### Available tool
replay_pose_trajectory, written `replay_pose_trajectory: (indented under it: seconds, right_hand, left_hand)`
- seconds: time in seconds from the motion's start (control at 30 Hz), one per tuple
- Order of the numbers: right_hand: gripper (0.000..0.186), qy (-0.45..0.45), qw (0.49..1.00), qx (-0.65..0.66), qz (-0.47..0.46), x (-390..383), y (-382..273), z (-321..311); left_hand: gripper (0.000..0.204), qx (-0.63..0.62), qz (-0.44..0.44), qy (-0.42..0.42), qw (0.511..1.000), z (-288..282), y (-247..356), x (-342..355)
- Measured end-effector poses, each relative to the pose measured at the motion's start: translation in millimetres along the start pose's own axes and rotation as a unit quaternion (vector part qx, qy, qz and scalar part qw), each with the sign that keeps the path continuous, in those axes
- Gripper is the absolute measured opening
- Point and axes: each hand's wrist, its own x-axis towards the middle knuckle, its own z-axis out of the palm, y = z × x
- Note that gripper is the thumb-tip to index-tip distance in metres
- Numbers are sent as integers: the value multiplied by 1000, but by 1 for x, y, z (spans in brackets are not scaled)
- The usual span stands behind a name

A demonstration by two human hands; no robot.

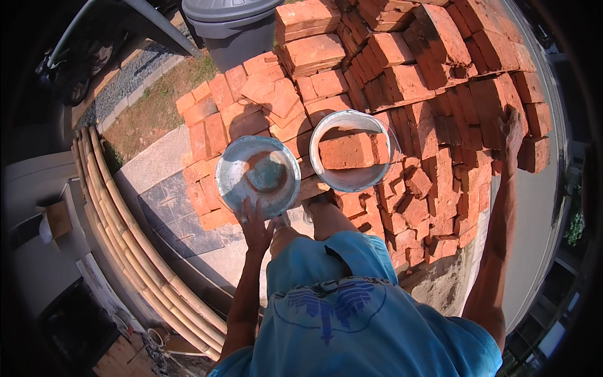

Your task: The person picks up bricks from a large stack and places them into two plastic buckets on the ground.

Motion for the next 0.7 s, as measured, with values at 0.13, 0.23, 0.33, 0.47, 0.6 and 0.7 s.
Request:
replay_pose_trajectory:
  seconds: [0.13,0.23,0.33,0.47,0.6,0.7]
  right_hand:
    - [41,-81,992,83,51,3,-29,-38]
    - [42,-75,985,150,36,-1,-21,-32]
    - [49,-109,976,165,90,-9,-20,-34]
    - [54,-84,951,277,105,-21,-26,-37]
    - [59,-77,922,362,114,-45,-40,-44]
    - [61,-62,902,417,90,-61,-89,-70]
  left_hand:
    - [81,-91,-220,202,950,20,-17,-2]
    - [70,-358,-389,226,818,79,-81,-15]
    - [58,-608,-435,119,653,70,-83,5]
    - [44,-619,-419,120,653,79,-92,4]
    - [47,-637,-444,93,624,50,-50,9]
    - [47,-628,-440,146,624,62,-31,4]
